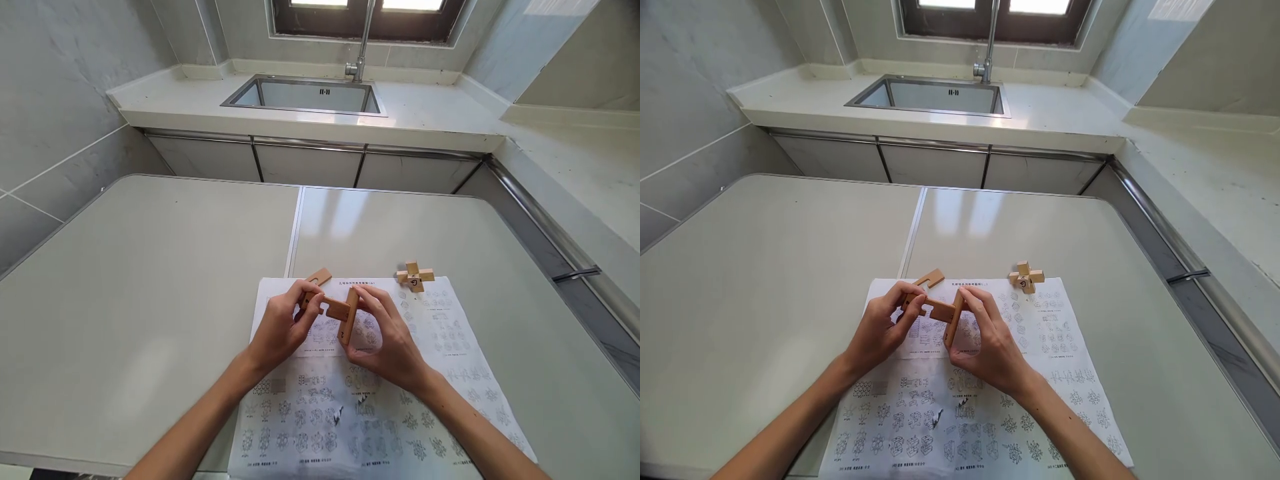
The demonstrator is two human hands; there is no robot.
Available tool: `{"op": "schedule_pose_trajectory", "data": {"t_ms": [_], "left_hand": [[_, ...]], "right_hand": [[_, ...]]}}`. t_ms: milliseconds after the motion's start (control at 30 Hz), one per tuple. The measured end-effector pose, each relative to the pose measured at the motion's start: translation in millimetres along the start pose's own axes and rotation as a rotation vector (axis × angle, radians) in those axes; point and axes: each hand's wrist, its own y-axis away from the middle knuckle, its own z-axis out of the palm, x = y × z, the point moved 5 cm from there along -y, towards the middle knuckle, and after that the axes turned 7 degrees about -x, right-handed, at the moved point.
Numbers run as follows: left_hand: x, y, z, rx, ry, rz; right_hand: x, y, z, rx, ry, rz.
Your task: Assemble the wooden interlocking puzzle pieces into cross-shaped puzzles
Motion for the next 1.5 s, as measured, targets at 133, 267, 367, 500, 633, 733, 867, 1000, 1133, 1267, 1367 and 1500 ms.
{"op": "schedule_pose_trajectory", "data": {"t_ms": [133,267,367,500,633,733,867,1000,1133,1267,1367,1500], "left_hand": [[-2.6,2.0,7.2,-0.025,0.061,-0.051],[-4.2,3.2,9.9,-0.039,0.107,-0.095],[-3.1,2.0,8.4,-0.060,0.090,-0.089],[-0.8,0.2,6.7,-0.077,0.035,-0.057],[0.2,1.4,10.3,-0.058,0.023,-0.026],[0.4,2.5,13.2,-0.049,0.026,-0.012],[1.0,2.2,13.6,-0.082,0.049,-0.014],[0.8,2.9,17.7,-0.155,0.080,-0.012],[-0.1,4.5,24.0,-0.175,0.073,-0.013],[0.9,4.7,25.4,-0.163,0.091,-0.016],[1.9,4.1,22.6,-0.139,0.106,-0.006],[1.4,3.8,18.7,-0.102,0.024,0.003]], "right_hand": [[2.0,1.1,0.9,0.005,-0.016,0.026],[1.9,1.0,0.0,0.001,-0.018,0.035],[0.2,0.7,-2.1,-0.010,0.001,0.024],[-3.3,-0.2,-2.1,-0.042,0.033,-0.012],[-5.0,-0.1,-0.3,-0.011,0.036,-0.017],[-4.7,0.1,1.2,-0.009,0.038,-0.008],[-3.7,0.6,0.0,-0.017,0.056,-0.021],[-4.3,1.2,2.9,-0.063,0.048,-0.044],[-8.2,0.1,6.8,-0.071,0.017,-0.046],[-11.8,-2.2,5.9,-0.051,0.017,-0.056],[-10.8,-2.9,3.2,-0.038,0.026,-0.049],[-7.5,-2.4,1.5,-0.044,0.023,-0.032]]}}
